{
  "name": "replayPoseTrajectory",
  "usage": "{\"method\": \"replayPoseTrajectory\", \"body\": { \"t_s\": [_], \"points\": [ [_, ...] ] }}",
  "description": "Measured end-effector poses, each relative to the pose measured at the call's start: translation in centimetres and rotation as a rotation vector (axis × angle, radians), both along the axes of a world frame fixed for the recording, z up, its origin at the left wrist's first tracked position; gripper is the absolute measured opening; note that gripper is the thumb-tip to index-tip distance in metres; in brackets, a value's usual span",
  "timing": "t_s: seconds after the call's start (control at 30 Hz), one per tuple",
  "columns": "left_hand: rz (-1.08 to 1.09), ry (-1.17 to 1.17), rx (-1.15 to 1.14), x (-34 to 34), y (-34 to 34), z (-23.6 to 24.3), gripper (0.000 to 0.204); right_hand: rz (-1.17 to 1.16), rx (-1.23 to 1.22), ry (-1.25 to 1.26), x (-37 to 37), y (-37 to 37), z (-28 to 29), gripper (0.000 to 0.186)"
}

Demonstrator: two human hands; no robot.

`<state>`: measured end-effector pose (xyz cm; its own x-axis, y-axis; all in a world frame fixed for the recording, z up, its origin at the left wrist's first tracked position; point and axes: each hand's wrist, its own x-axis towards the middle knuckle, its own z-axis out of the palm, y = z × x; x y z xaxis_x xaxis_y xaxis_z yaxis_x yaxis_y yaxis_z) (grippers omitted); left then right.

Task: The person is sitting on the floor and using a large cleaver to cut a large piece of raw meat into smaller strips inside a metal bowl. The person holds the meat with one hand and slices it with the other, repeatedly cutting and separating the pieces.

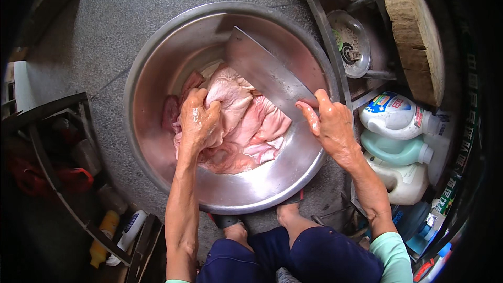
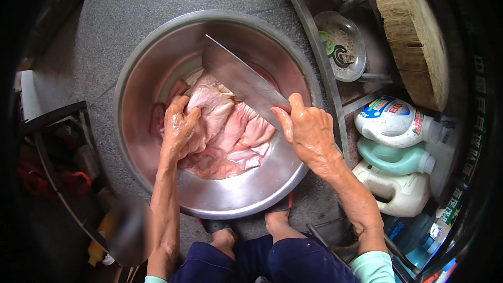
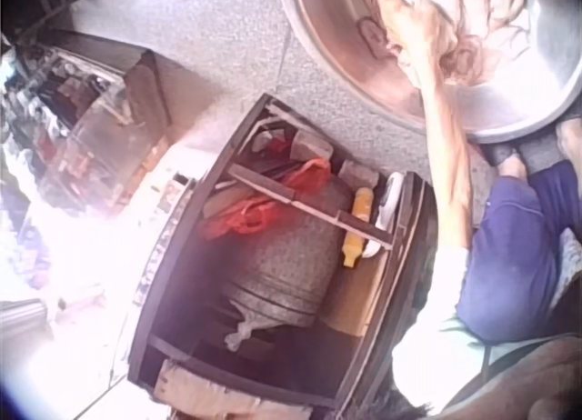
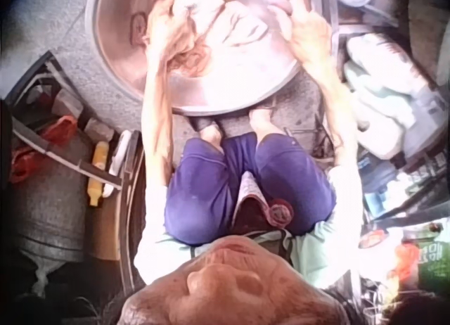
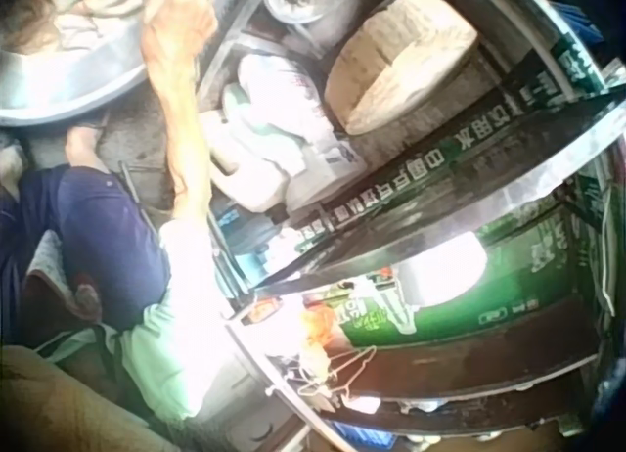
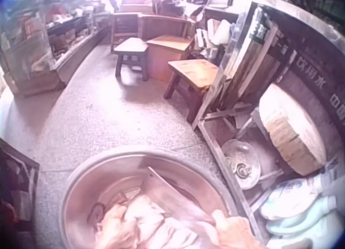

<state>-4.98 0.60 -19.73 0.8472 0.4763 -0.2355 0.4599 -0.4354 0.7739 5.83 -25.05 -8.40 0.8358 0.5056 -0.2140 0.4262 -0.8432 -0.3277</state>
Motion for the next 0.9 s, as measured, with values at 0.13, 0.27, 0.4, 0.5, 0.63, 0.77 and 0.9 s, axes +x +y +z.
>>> {"method": "replayPoseTrajectory", "body": {
  "t_s": [0.13,0.27,0.4,0.5,0.63,0.77,0.9],
  "points": [
    [0.225,0.154,-0.739,0.1,0.1,1.0,0.019,-0.049,0.13,0.09,-0.5,-0.2,0.2,0.031],
    [0.565,-0.042,-1.376,-1.7,-0.1,-0.5,0.022,-0.051,0.09,0.181,-1.0,0.4,0.0,0.032],
    [0.662,-0.045,-1.73,-2.7,-0.4,0.0,0.033,-0.037,0.021,0.222,-1.5,0.6,-0.5,0.034],
    [0.691,-0.098,-1.725,-2.7,-1.1,-0.9,0.035,-0.017,0.061,0.224,-1.9,0.9,-0.6,0.034],
    [0.66,-0.157,-1.688,-1.8,-1.8,0.4,0.04,-0.006,0.03,0.202,-1.8,1.1,-0.7,0.032],
    [0.707,-0.28,-1.627,-1.9,-2.1,1.4,0.042,0.026,0.086,0.179,-1.9,1.3,-0.9,0.031],
    [0.75,-0.356,-1.681,-2.1,-2.3,1.3,0.04,0.046,0.036,0.199,-2.4,1.0,-1.4,0.03]
  ]
}}
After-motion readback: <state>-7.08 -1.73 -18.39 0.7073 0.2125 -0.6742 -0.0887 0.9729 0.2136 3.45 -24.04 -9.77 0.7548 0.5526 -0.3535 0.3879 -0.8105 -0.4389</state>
